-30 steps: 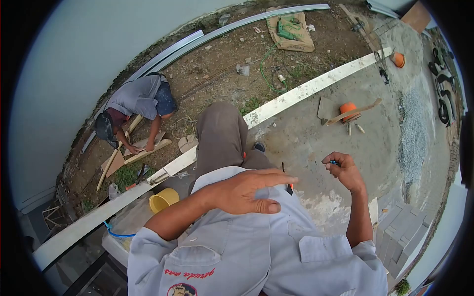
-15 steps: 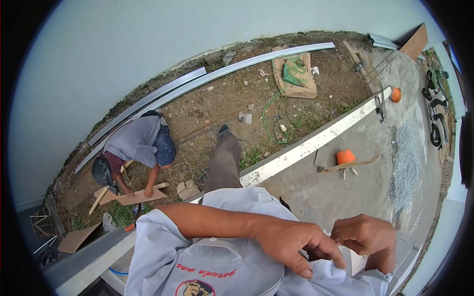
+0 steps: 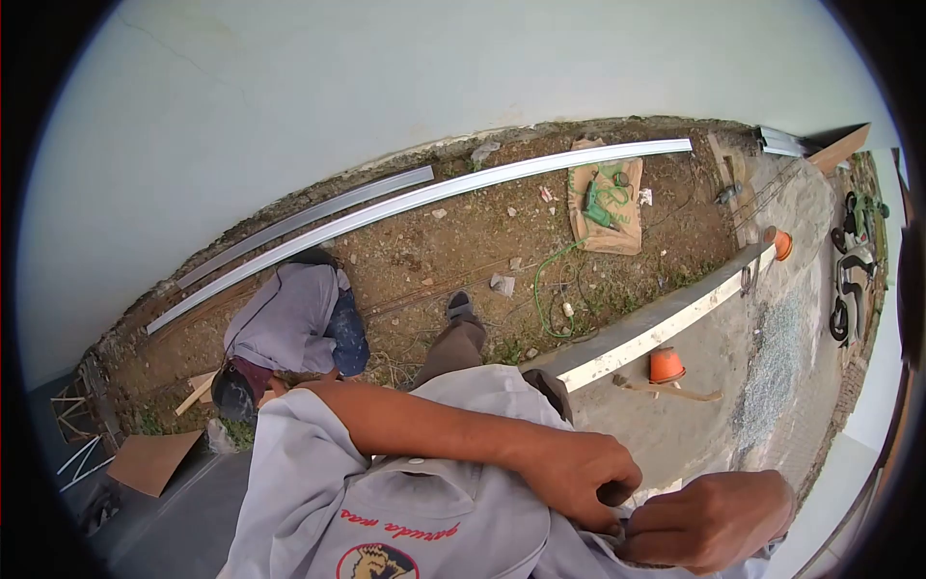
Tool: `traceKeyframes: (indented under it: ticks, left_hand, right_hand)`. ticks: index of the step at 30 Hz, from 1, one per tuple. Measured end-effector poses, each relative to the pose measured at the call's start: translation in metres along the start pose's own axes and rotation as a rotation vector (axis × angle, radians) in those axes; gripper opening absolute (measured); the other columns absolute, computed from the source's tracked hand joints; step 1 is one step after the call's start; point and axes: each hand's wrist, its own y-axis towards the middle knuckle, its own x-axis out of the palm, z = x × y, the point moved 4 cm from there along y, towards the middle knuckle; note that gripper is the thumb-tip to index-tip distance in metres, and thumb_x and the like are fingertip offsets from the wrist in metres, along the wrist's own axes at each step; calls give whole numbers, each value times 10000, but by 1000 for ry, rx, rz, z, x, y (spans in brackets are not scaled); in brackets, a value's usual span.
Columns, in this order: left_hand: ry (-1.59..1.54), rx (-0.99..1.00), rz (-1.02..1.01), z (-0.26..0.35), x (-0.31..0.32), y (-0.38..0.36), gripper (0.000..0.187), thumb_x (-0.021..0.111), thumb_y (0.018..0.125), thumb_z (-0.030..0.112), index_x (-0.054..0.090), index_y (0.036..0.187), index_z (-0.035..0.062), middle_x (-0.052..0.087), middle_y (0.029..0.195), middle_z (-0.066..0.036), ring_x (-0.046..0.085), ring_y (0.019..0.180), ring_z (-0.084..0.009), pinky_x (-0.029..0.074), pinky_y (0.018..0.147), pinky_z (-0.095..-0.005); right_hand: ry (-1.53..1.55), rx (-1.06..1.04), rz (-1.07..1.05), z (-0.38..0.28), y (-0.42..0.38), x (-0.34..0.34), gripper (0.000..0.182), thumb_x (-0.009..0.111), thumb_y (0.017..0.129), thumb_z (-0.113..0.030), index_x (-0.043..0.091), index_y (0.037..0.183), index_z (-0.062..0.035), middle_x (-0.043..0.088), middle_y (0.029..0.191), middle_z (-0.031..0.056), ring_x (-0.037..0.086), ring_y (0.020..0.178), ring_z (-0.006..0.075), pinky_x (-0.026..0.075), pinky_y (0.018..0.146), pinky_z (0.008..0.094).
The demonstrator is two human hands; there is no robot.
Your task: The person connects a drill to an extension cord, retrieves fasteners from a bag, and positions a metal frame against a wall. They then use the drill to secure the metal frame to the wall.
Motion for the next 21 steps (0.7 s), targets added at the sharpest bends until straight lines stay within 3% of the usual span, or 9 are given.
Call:
traceKeyframes:
  ticks: [4,7,10,15,21]
  left_hand:
    - [284,8,108,42,-34,-5,193,688,799,132,621,810,-48,644,697,-167,643,658,-274,476,608,-411]
    - [178,115,321,54,-61,-8,183,683,805,129,625,787,-43,634,676,-159,640,648,-260,473,606,-417]
    - [106,176,439,62,-86,-11,158,689,827,107,632,778,-31,626,662,-119,595,613,-193,440,572,-375]
    - [50,322,574,74,-138,-8,127,677,848,84,656,806,-33,615,650,-70,539,592,-102,406,543,-343]
    - [183,398,750,96,-232,24,104,645,863,66,678,866,-33,629,679,-69,544,628,-100,418,570,-333]
  right_hand:
    - [-20,92,-107,-12,12,-41,250,617,820,-54,643,1063,-3,628,1068,109,676,954,238,564,730,334]
    - [-21,185,-195,-11,16,-64,291,580,818,-28,602,1107,1,592,1126,95,642,1049,244,533,838,338]
    - [-100,160,-149,-10,31,-96,130,616,778,-34,591,905,-22,555,919,144,605,766,328,499,639,415]
    - [-142,98,-218,17,35,-155,176,622,753,-11,607,928,6,575,959,167,623,781,347,522,642,419]
    - [-234,74,-287,77,2,-235,172,627,763,-35,619,931,1,590,959,158,641,793,325,537,629,402]
